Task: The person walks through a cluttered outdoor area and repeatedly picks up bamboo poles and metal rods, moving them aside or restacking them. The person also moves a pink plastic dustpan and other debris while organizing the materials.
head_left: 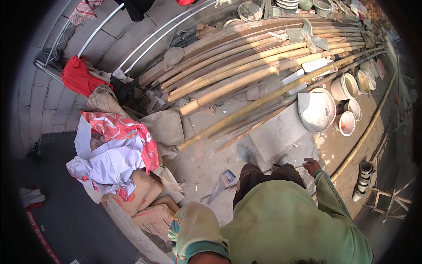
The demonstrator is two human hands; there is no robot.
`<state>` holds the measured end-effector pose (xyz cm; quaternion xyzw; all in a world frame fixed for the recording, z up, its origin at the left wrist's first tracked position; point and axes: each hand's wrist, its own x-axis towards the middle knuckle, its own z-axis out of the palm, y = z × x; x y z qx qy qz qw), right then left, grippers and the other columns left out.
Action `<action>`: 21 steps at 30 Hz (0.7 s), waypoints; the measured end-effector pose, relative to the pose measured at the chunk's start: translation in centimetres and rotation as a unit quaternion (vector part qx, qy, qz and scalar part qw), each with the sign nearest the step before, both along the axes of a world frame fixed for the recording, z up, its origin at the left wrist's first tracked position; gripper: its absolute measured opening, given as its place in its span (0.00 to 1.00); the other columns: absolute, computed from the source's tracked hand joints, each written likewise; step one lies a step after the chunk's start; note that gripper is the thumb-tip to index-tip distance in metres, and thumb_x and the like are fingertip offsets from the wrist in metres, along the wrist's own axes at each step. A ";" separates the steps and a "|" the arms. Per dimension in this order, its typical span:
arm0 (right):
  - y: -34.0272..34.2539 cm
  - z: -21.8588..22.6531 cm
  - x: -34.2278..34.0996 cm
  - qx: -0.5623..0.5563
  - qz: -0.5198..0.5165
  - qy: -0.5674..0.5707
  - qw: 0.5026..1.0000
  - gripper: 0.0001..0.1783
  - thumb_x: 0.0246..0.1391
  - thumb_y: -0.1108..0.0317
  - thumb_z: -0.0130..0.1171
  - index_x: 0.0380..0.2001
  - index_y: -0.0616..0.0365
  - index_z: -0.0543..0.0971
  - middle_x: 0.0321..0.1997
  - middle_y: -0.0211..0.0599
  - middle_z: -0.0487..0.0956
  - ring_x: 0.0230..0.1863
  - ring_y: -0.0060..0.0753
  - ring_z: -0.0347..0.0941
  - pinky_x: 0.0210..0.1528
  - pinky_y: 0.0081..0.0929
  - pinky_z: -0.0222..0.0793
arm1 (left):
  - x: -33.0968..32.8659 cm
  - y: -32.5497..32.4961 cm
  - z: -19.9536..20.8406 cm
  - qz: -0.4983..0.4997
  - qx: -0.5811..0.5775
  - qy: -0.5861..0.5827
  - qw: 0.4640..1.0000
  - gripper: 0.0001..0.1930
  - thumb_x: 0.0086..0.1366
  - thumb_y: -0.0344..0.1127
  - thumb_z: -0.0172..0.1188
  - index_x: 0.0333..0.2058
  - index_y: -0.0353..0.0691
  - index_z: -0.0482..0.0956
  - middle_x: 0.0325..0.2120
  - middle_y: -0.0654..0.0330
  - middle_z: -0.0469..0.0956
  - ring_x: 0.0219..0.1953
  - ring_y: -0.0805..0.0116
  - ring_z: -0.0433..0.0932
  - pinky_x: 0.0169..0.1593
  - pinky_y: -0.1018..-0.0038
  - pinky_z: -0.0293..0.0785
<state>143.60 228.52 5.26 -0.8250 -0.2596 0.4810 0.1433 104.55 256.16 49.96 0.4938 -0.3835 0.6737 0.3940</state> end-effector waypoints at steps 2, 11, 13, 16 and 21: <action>-1.4 0.4 1.0 0.000 -0.030 -0.023 0.999 0.24 0.54 0.57 0.60 0.50 0.61 0.75 0.41 0.52 0.81 0.44 0.40 0.78 0.48 0.35 0.72 | 0.6 -1.3 0.5 -0.212 -0.131 0.058 0.967 0.28 0.73 0.39 0.44 0.69 0.52 0.47 0.67 0.62 0.56 0.65 0.75 0.59 0.64 0.75 0.58; -4.2 1.8 1.4 0.010 -0.088 -0.022 0.996 0.27 0.54 0.60 0.60 0.54 0.64 0.73 0.40 0.49 0.81 0.40 0.38 0.78 0.45 0.34 0.72 | 4.9 -0.4 1.3 -0.071 -0.152 0.023 0.986 0.29 0.73 0.47 0.41 0.68 0.44 0.52 0.69 0.53 0.45 0.71 0.52 0.46 0.67 0.53 0.51; -4.7 1.8 1.1 -0.008 -0.079 -0.043 0.996 0.27 0.53 0.60 0.61 0.53 0.63 0.74 0.38 0.49 0.81 0.39 0.37 0.78 0.44 0.33 0.72 | 6.1 -0.2 0.5 -0.097 -0.138 0.063 0.984 0.28 0.73 0.47 0.42 0.67 0.43 0.53 0.68 0.53 0.46 0.70 0.53 0.47 0.66 0.54 0.52; -10.5 0.1 1.0 -0.015 -0.091 -0.067 0.993 0.28 0.52 0.59 0.63 0.53 0.62 0.74 0.34 0.45 0.80 0.29 0.31 0.74 0.33 0.30 0.71 | 8.2 0.1 -1.7 -0.123 -0.144 0.099 0.977 0.28 0.72 0.46 0.44 0.66 0.43 0.55 0.67 0.54 0.48 0.68 0.54 0.49 0.65 0.55 0.53; -12.5 3.2 0.1 -0.071 -0.184 -0.002 0.980 0.29 0.49 0.58 0.65 0.53 0.61 0.75 0.41 0.48 0.80 0.38 0.40 0.73 0.42 0.34 0.68 | 12.2 -0.8 -3.5 -0.169 -0.136 0.150 0.965 0.26 0.71 0.45 0.46 0.64 0.41 0.57 0.64 0.54 0.52 0.66 0.56 0.52 0.63 0.58 0.55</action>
